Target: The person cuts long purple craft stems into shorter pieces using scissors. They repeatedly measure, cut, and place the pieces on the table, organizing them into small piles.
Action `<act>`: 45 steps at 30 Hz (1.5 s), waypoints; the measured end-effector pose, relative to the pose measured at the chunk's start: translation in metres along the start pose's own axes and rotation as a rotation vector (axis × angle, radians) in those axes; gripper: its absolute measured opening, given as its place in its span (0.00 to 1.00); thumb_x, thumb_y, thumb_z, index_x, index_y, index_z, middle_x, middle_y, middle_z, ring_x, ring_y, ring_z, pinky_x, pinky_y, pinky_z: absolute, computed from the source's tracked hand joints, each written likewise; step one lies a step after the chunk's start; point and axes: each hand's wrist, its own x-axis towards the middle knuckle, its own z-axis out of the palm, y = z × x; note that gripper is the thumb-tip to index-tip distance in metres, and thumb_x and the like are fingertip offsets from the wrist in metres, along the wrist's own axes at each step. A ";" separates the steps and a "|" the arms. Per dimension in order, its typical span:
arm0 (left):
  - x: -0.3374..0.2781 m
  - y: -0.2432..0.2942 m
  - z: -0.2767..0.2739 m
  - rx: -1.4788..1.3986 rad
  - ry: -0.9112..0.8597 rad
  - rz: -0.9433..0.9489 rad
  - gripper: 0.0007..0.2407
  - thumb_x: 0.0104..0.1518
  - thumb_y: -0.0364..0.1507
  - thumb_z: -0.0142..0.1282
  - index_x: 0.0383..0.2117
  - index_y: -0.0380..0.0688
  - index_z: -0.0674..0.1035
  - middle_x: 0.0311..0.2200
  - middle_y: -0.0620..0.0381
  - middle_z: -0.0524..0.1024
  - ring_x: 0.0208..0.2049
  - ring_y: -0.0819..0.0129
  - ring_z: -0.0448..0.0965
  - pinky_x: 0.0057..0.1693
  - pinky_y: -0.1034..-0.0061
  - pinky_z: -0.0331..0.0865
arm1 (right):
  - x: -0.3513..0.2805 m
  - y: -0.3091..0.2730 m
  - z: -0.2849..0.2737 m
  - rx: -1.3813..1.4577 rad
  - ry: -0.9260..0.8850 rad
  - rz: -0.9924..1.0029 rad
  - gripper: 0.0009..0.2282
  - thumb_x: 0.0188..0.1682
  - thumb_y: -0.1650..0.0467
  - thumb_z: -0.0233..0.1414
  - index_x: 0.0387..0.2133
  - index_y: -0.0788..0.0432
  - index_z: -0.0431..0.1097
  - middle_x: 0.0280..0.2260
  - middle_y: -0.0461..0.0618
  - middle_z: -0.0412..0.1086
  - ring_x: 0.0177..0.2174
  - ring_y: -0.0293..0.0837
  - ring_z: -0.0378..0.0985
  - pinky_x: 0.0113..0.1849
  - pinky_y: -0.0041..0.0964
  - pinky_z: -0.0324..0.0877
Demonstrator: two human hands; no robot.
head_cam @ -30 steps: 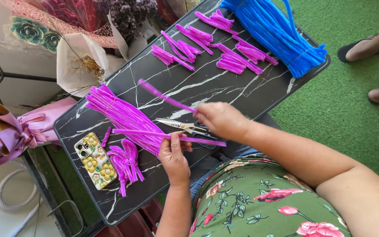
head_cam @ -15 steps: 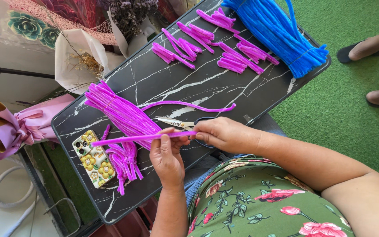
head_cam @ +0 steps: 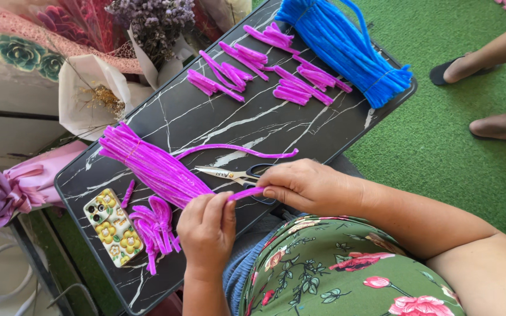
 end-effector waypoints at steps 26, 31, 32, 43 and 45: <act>0.019 0.000 0.020 -1.651 0.395 -0.714 0.03 0.63 0.29 0.49 0.31 0.52 0.74 0.17 0.67 0.55 0.16 0.81 0.55 0.25 0.87 0.51 | -0.011 0.046 0.032 0.584 0.257 0.293 0.05 0.49 0.73 0.49 0.35 0.61 0.68 0.33 0.52 0.74 0.29 0.39 0.76 0.35 0.33 0.72; 0.024 0.012 0.029 -1.399 0.358 -0.689 0.06 0.61 0.28 0.51 0.27 0.42 0.74 0.14 0.68 0.58 0.16 0.88 0.56 0.25 0.90 0.53 | 0.001 0.034 0.008 0.329 0.542 -0.022 0.11 0.52 0.74 0.47 0.47 0.65 0.61 0.50 0.61 0.61 0.38 0.46 0.73 0.39 0.34 0.71; 0.022 0.013 0.028 -1.304 0.309 -0.679 0.06 0.60 0.28 0.52 0.27 0.40 0.74 0.14 0.65 0.60 0.16 0.86 0.57 0.26 0.90 0.54 | 0.002 0.035 0.002 0.172 0.608 -0.124 0.14 0.53 0.73 0.47 0.50 0.69 0.58 0.52 0.63 0.57 0.40 0.49 0.72 0.40 0.36 0.70; 0.000 0.013 0.032 -1.110 0.207 -0.715 0.05 0.58 0.27 0.56 0.26 0.39 0.78 0.17 0.60 0.68 0.25 0.82 0.65 0.34 0.85 0.63 | 0.005 0.026 -0.034 -0.311 0.611 -0.268 0.15 0.57 0.78 0.44 0.55 0.76 0.63 0.53 0.71 0.60 0.44 0.66 0.73 0.40 0.44 0.72; 0.000 0.014 0.031 -1.103 0.194 -0.707 0.05 0.58 0.26 0.56 0.25 0.39 0.77 0.17 0.61 0.67 0.26 0.82 0.65 0.34 0.86 0.63 | 0.007 0.029 -0.031 -0.392 0.627 -0.276 0.14 0.56 0.80 0.45 0.54 0.74 0.66 0.51 0.70 0.63 0.43 0.64 0.73 0.42 0.46 0.73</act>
